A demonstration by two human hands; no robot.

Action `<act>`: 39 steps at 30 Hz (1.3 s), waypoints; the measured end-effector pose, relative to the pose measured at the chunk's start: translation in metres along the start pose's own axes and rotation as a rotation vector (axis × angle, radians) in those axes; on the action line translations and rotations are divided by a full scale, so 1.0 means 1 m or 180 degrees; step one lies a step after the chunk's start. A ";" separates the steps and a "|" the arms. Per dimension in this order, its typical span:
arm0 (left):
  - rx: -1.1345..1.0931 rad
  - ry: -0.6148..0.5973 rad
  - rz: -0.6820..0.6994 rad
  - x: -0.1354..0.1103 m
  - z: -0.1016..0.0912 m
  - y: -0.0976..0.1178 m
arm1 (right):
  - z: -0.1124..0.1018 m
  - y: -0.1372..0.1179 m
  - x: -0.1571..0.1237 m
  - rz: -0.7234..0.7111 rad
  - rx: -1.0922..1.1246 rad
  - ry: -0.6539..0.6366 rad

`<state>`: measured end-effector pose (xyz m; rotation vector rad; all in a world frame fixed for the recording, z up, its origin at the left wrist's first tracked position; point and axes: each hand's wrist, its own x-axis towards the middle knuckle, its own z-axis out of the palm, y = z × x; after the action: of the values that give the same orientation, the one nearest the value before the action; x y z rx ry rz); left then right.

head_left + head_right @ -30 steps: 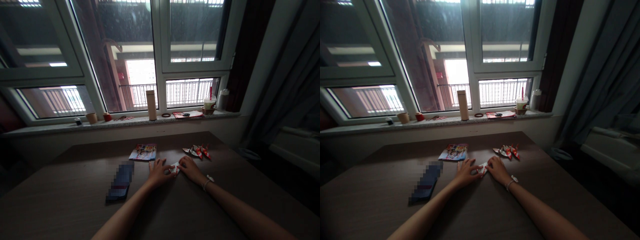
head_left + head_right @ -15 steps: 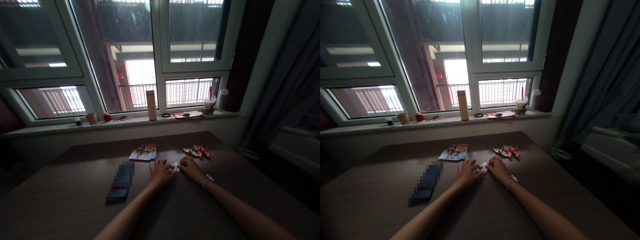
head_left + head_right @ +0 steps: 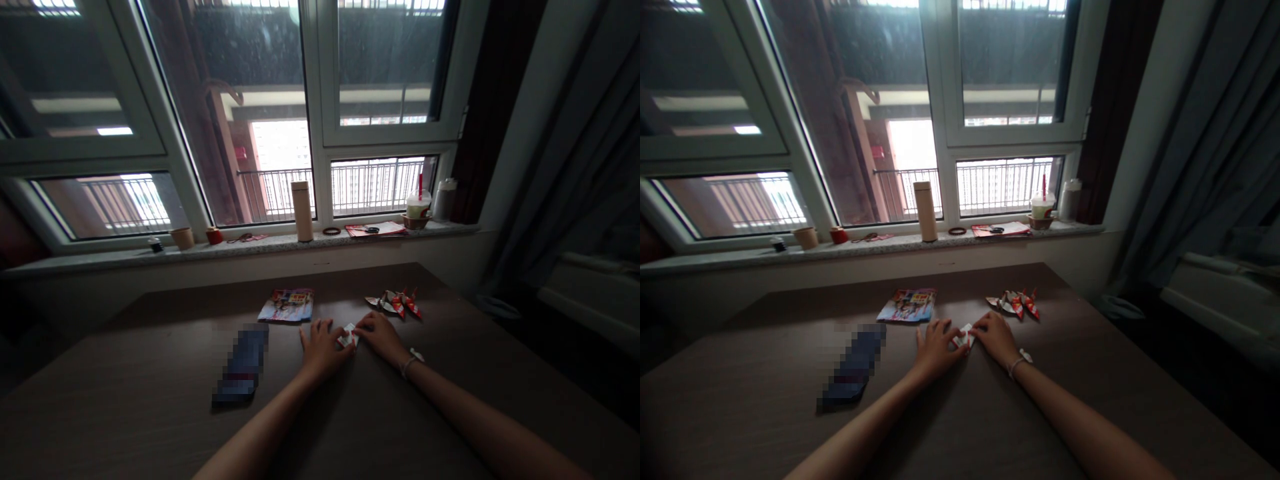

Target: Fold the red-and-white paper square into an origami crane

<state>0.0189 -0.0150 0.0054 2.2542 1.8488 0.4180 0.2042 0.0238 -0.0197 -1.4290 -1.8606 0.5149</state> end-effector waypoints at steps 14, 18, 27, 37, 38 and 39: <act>0.0059 0.0025 0.0007 -0.001 0.000 0.002 | 0.000 -0.006 -0.001 0.0202 -0.0058 0.0122; 0.0053 0.0045 0.0015 -0.002 -0.001 0.003 | 0.001 -0.006 -0.002 0.0189 -0.0105 0.0165; 0.0043 0.0097 0.0042 -0.001 0.000 0.002 | 0.002 -0.005 -0.002 0.0153 -0.0155 0.0176; 0.0067 0.0046 0.0011 -0.001 -0.002 0.003 | 0.000 -0.009 -0.002 0.0159 -0.0187 0.0145; 0.0076 0.0043 0.0010 -0.001 -0.002 0.003 | 0.000 -0.009 -0.002 0.0156 -0.0194 0.0132; 0.0080 0.0048 0.0013 -0.001 -0.001 0.003 | -0.001 -0.010 -0.003 0.0156 -0.0204 0.0126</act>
<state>0.0211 -0.0165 0.0077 2.2777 1.8673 0.4156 0.1987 0.0184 -0.0133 -1.5194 -1.8294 0.4510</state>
